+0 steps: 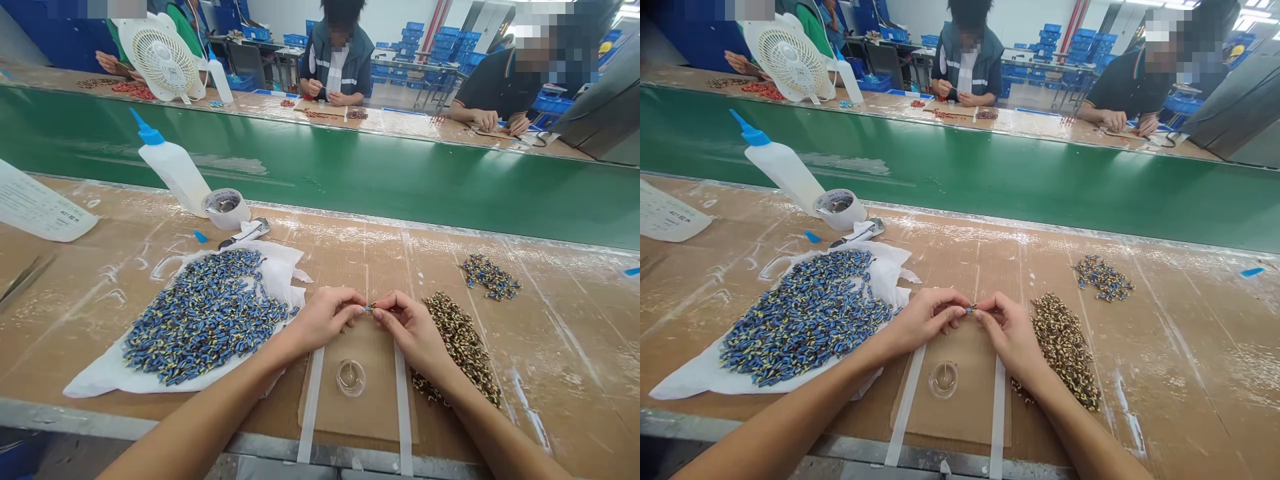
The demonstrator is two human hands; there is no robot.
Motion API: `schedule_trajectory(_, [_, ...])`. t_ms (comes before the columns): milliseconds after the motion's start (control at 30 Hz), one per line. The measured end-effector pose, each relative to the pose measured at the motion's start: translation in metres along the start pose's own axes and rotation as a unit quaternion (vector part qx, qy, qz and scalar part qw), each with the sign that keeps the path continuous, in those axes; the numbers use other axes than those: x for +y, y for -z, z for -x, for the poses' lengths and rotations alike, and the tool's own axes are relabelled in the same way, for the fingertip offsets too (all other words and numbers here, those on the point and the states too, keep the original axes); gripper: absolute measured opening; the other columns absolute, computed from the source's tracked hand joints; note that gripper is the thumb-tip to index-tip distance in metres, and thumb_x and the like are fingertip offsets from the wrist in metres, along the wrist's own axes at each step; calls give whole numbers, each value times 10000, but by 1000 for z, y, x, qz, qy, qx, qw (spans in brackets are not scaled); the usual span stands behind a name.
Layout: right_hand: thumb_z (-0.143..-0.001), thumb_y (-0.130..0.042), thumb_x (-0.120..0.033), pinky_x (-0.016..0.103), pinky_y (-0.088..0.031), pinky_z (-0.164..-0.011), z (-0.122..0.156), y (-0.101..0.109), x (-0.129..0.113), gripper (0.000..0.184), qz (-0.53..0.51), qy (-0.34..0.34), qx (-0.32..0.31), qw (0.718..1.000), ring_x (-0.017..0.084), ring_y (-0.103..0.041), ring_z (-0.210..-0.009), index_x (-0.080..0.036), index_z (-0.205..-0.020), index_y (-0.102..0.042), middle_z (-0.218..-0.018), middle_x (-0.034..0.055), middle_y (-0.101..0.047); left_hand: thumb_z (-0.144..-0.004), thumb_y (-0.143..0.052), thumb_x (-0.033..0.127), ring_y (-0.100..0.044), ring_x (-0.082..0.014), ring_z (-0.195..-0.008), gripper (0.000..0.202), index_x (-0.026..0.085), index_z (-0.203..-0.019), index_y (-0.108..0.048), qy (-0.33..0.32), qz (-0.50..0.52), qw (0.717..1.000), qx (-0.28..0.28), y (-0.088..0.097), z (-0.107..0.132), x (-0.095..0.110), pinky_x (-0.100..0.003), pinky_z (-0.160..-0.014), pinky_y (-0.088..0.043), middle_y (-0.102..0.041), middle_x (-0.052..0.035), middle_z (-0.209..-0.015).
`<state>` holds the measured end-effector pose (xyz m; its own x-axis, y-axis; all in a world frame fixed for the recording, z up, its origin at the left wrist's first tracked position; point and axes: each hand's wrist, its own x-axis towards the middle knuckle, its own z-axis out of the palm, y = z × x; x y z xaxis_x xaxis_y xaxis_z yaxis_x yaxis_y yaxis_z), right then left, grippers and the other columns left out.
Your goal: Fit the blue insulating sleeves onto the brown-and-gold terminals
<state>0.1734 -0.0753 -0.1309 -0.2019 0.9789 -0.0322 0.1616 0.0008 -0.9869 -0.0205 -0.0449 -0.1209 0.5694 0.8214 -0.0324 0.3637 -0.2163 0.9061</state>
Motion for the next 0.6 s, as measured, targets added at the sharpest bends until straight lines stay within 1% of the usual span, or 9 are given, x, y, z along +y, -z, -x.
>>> schedule_trajectory(133, [-862, -629, -320, 272, -495, -676, 0, 0, 0, 145, -15, -2, -5, 1000, 149, -613, -729, -177, -859, -606, -821, 34, -643, -920, -469, 183, -531, -119, -650, 222, 132, -773, -628, -63, -92, 994, -1, -1, 1, 4, -221, -629, -366, -594, -3, -669])
schedule_trajectory(267, [-850, -644, -339, 269, -506, -685, 1, 1, 0, 168, -49, -26, -12, 998, 149, -625, -742, -181, -892, -606, -828, 31, -658, -924, -454, 168, -490, -112, -629, 264, 128, -699, -586, -92, -125, 988, 7, -5, 1, 4, -222, -616, -332, -562, 1, -655])
schedule_trajectory(400, [-855, -635, -369, 268, -502, -676, 1, 2, 2, 198, -72, -62, -29, 995, 136, -605, -705, -176, -890, -609, -813, 26, -653, -923, -450, 162, -480, -106, -607, 278, 128, -675, -572, -100, -115, 988, 11, -7, 1, 2, -220, -611, -327, -552, 5, -639])
schedule_trajectory(600, [-898, -581, -363, 259, -447, -621, 3, -1, 7, 205, -57, -33, -48, 997, 130, -531, -656, -180, -805, -572, -744, 15, -595, -902, -486, 171, -467, -106, -587, 268, 135, -647, -560, -92, -118, 989, 9, -9, 2, -3, -222, -581, -310, -546, 7, -616])
